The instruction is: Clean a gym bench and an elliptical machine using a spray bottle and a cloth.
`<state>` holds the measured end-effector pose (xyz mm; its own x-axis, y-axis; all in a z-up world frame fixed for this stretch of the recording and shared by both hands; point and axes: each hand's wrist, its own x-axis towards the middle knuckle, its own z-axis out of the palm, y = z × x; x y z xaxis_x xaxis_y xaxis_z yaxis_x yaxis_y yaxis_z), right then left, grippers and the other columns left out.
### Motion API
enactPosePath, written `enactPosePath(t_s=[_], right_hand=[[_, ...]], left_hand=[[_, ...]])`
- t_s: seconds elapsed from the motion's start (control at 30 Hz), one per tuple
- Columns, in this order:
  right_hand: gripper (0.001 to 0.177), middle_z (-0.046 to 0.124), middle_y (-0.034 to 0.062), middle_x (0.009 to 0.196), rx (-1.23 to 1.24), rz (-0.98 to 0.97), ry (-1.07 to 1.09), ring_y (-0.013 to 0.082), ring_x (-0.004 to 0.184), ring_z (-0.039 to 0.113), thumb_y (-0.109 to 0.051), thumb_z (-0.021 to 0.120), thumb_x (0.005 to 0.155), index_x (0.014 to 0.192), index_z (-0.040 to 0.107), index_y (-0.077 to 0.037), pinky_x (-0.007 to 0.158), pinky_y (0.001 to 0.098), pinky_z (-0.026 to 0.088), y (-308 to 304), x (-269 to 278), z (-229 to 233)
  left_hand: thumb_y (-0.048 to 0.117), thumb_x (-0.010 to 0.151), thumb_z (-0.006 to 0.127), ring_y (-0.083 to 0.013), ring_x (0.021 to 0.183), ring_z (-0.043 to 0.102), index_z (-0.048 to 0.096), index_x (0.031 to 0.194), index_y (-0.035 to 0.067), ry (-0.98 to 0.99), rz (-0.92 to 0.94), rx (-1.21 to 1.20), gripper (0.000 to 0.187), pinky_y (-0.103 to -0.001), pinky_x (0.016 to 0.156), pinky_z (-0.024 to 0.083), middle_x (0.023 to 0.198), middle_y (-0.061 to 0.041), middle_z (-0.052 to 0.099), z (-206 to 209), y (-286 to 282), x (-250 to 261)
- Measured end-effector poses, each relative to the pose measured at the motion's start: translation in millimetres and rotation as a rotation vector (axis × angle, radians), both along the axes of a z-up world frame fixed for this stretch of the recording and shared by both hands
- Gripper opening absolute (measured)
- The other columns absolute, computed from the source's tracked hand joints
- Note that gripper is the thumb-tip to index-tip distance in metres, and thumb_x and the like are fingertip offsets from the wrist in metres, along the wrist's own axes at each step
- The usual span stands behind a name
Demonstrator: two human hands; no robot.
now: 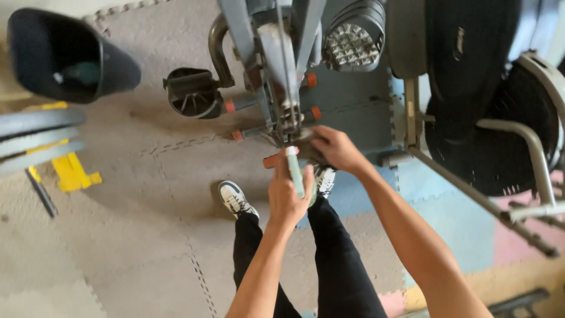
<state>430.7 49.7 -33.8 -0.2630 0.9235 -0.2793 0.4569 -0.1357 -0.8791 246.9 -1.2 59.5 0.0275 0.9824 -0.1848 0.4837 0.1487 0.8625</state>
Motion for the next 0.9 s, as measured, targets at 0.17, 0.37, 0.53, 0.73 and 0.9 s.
enactPosePath(t_s=[0.17, 0.37, 0.53, 0.73, 0.9], right_hand=[[0.034, 0.073, 0.0119, 0.108, -0.110, -0.170, 0.051, 0.0158, 0.096, 0.065, -0.007, 0.062, 0.097, 0.130, 0.062, 0.002, 0.084, 0.0314, 0.055, 0, 84, -9], [0.034, 0.071, 0.0076, 0.108, -0.288, -0.331, 0.194, 0.0120, 0.095, 0.063, -0.007, 0.058, 0.099, 0.133, 0.063, 0.000, 0.084, 0.0275, 0.052, -5, 131, -38], [0.034, 0.072, 0.0069, 0.107, -0.319, -0.332, 0.210, 0.0118, 0.095, 0.064, -0.006, 0.057, 0.099, 0.132, 0.063, -0.001, 0.085, 0.0270, 0.052, 9, 136, -62], [0.035, 0.072, 0.0070, 0.110, -0.278, -0.315, 0.324, 0.0118, 0.098, 0.062, -0.004, 0.057, 0.099, 0.133, 0.062, 0.000, 0.087, 0.0268, 0.052, 39, 108, -93], [0.039, 0.068, 0.0043, 0.121, -0.157, -0.310, 0.513, 0.0102, 0.108, 0.060, -0.002, 0.060, 0.099, 0.138, 0.058, 0.001, 0.097, 0.0255, 0.049, 72, 57, -93]], left_hand=[[0.032, 0.098, 0.067, -0.0428, 0.097, 0.070, 0.055, 0.130, -0.002, 0.187, 0.077, 0.173, 0.048, -0.048, 0.076, 0.059, 0.114, -0.022, 0.066, -11, 8, 71], [0.033, 0.097, 0.065, -0.0418, 0.088, 0.070, 0.057, 0.120, 0.001, 0.284, 0.215, -0.008, 0.041, -0.050, 0.071, 0.058, 0.108, -0.021, 0.068, -30, 25, 126], [0.034, 0.098, 0.064, -0.0412, 0.085, 0.071, 0.055, 0.116, 0.002, 0.348, 0.245, -0.082, 0.038, -0.050, 0.068, 0.058, 0.105, -0.020, 0.068, -47, 39, 155], [0.035, 0.098, 0.063, -0.0414, 0.089, 0.071, 0.053, 0.119, 0.000, 0.403, 0.247, -0.077, 0.042, -0.049, 0.072, 0.059, 0.107, -0.021, 0.067, -63, 46, 157], [0.032, 0.098, 0.063, -0.0440, 0.104, 0.069, 0.050, 0.136, -0.003, 0.387, 0.208, 0.072, 0.053, -0.049, 0.080, 0.060, 0.125, -0.026, 0.064, -72, 43, 145]])
